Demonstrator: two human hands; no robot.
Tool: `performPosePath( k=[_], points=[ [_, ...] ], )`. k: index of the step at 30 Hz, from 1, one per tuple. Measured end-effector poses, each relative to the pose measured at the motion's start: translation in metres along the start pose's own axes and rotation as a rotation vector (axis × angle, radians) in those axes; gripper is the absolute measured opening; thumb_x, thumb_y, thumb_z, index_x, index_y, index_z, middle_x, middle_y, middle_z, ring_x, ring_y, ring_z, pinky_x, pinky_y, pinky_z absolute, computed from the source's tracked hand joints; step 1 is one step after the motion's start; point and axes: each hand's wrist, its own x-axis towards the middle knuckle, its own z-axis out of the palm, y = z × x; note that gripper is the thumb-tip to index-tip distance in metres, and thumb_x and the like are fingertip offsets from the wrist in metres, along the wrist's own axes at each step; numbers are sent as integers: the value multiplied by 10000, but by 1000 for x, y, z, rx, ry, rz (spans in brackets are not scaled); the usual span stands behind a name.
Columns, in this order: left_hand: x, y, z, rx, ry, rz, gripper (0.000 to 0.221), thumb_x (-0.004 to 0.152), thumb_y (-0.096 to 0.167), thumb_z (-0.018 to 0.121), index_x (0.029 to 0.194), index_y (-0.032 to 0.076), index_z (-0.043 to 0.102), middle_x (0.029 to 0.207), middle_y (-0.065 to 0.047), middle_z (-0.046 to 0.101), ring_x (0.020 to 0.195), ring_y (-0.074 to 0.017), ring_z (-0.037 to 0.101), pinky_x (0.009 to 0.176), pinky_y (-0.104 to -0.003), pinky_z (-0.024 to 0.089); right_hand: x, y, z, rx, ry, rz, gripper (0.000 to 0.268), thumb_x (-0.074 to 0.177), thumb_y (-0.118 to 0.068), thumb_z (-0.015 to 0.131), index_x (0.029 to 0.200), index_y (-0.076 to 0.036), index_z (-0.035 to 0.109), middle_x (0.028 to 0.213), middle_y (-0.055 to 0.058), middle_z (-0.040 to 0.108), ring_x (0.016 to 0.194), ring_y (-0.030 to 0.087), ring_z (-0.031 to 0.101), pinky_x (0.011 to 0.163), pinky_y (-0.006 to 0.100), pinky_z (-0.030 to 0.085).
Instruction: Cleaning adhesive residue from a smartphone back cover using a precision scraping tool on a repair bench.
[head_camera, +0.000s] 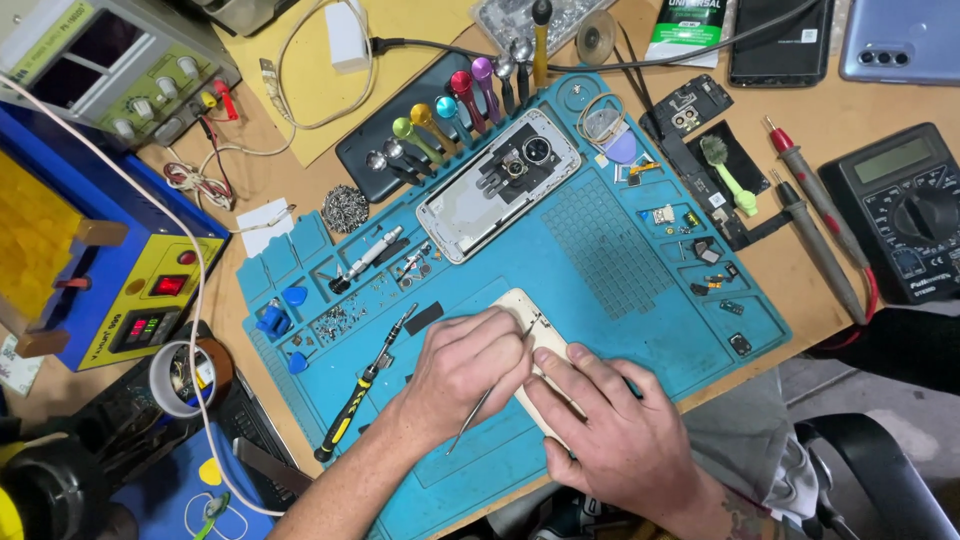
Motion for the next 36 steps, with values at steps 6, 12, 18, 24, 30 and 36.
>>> performPosePath(
  k=[6,12,18,24,30,36],
  points=[
    [2,2,1,11,23,-13,360,1090,-114,601,797,20,440,784,-112,432,659,-274,417,574,-383,408,-3,0,2,-7,-3,-1,504,981,-411,563,1413,-234,752,1563,31,700,1329,272,691,1008,453,523],
    [3,6,0,14,31,-19,363,1098,-119,588,803,23,431,781,-103,429,663,-264,419,580,-389,404,-2,0,3,-2,-7,-13,494,973,-411,572,1392,-217,750,1566,47,698,1335,288,687,1004,458,519],
    [0,6,2,21,23,-30,367,1110,-105,584,813,30,416,789,-99,413,665,-262,399,582,-389,386,-1,-1,1,-15,15,-12,524,969,-407,585,1423,-199,743,1562,51,701,1316,297,695,1014,458,527],
    [-2,7,3,31,36,-43,342,1107,-104,596,821,20,454,787,-102,443,663,-255,425,585,-388,404,-3,-1,2,2,40,-12,525,918,-364,643,1406,-197,743,1530,41,711,1297,303,708,1001,461,543],
    [-3,4,2,5,20,-14,351,1113,-89,581,818,25,427,783,-97,400,660,-267,390,584,-394,385,-6,0,3,-5,22,-15,542,955,-401,646,1453,-205,728,1575,56,682,1331,308,691,1040,483,549],
    [-5,4,3,43,44,-33,364,1118,-76,581,814,35,415,771,-87,383,647,-256,368,567,-393,357,-5,-1,4,-19,20,-18,573,918,-408,657,1451,-209,721,1571,51,687,1325,300,692,1024,482,545]
  ],
)
